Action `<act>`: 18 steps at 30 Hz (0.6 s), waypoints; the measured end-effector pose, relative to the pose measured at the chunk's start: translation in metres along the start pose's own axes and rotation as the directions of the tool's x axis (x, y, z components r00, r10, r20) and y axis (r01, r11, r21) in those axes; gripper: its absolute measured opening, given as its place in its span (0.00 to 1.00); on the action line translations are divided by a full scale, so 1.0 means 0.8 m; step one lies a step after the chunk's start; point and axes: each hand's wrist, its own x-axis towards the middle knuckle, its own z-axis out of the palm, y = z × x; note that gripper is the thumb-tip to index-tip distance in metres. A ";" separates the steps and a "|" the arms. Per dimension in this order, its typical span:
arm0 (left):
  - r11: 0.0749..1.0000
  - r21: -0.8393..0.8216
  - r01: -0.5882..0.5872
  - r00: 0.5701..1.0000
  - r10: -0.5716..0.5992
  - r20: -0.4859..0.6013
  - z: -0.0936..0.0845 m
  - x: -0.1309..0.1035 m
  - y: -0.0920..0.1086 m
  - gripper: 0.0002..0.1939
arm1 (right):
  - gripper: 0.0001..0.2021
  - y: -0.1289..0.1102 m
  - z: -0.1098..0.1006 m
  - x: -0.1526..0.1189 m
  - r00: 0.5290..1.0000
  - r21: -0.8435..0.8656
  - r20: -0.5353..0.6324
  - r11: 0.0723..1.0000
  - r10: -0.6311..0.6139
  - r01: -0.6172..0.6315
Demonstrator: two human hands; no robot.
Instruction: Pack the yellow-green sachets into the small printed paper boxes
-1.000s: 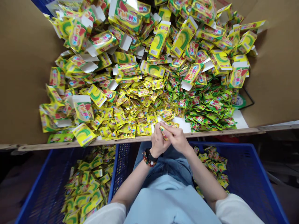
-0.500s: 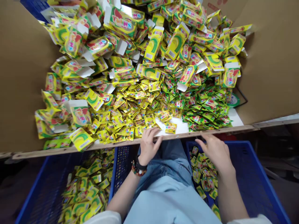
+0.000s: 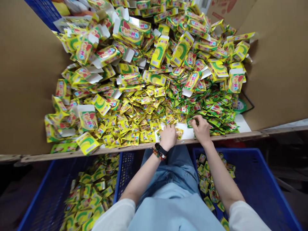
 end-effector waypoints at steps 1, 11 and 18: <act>1.000 -0.024 -0.010 1.000 0.010 0.017 0.001 0.002 -0.001 0.19 | 0.11 0.000 -0.001 -0.006 0.997 0.124 0.075 0.992 0.012 -0.021; 0.822 -0.559 -0.110 0.994 0.074 -0.086 0.018 0.001 -0.032 0.18 | 0.08 -0.026 0.025 -0.027 0.948 0.368 0.309 0.929 -0.078 -0.044; 0.278 -0.955 -0.104 0.989 -0.071 -0.128 0.012 -0.021 -0.043 0.23 | 0.10 -0.054 0.033 -0.032 0.986 0.555 0.162 0.829 -0.027 -0.069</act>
